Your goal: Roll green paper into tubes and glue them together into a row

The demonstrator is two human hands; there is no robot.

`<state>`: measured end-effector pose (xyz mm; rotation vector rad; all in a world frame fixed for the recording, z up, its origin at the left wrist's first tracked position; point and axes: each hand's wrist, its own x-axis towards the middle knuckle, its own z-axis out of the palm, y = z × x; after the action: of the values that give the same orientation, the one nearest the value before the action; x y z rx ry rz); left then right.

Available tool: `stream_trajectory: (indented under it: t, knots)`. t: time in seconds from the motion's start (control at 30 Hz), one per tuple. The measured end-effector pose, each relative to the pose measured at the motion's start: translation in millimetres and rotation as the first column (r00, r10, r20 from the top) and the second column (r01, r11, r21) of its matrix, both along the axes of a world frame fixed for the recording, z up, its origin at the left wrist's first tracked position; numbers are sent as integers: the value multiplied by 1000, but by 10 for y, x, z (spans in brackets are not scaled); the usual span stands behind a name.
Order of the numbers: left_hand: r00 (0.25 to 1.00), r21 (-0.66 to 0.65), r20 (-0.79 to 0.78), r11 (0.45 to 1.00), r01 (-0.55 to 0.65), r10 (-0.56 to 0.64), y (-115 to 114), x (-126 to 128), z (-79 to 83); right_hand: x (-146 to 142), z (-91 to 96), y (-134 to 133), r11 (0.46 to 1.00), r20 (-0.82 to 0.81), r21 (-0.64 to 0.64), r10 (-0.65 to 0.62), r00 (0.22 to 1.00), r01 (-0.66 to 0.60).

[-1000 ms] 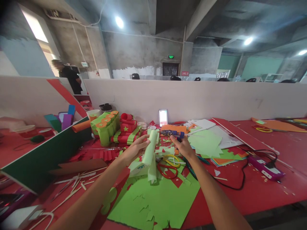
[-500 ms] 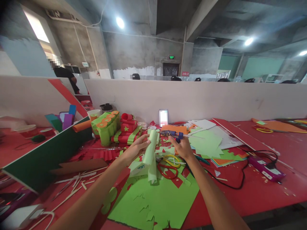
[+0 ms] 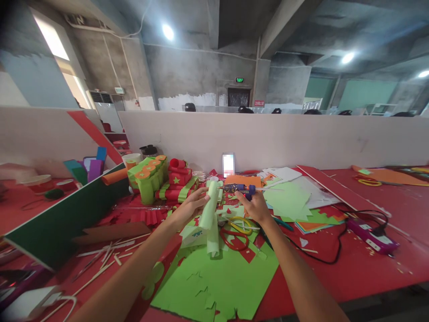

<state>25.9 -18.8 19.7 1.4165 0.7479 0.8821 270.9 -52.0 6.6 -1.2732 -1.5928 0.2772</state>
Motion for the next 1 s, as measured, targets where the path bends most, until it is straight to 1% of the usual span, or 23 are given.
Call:
stream_trajectory:
  t: [0.1, 0.2, 0.27, 0.33, 0.4, 0.47, 0.6, 0.73, 0.87, 0.93, 1.0]
  knots:
    - [1000, -9, 17, 1000, -2, 2, -5, 1, -7, 1, -10, 7, 1000, -27, -11, -25, 999, 25]
    - [999, -10, 41, 1000, -8, 8, 6, 4, -16, -9, 13, -18, 1000, -18, -23, -3, 1000, 3]
    - [999, -14, 53, 1000, -12, 13, 23, 5, -22, -14, 38, -47, 998, 9, -34, 52, 999, -52]
    - [998, -22, 59, 999, -33, 34, 45, 3, -28, -15, 57, -73, 987, 27, -81, 141, 990, -139]
    - [996, -31, 58, 998, -63, 65, 66, -1, -34, -11, 63, -88, 968, 13, -138, 211, 977, -208]
    - [995, -37, 54, 996, -83, 85, 81, -6, -40, -3, 56, -88, 959, -19, -157, 238, 971, -238]
    - [996, -38, 47, 997, -72, 74, 82, -7, -43, 13, 31, -57, 970, -24, -106, 215, 976, -217]
    - [998, -31, 43, 998, -49, 50, 55, -6, -34, 4, 25, -27, 992, 8, -38, 124, 992, -123]
    - [999, -23, 22, 999, -37, 38, 37, -12, -27, -23, 50, -25, 999, 53, 9, 35, 998, -35]
    - [999, -25, 13, 999, -45, 45, 42, -14, -28, -33, 67, -37, 999, 64, 21, 23, 998, -24]
    - [997, -33, 8, 997, -70, 71, 55, -15, -28, -40, 80, -58, 998, 72, 9, 68, 995, -68]
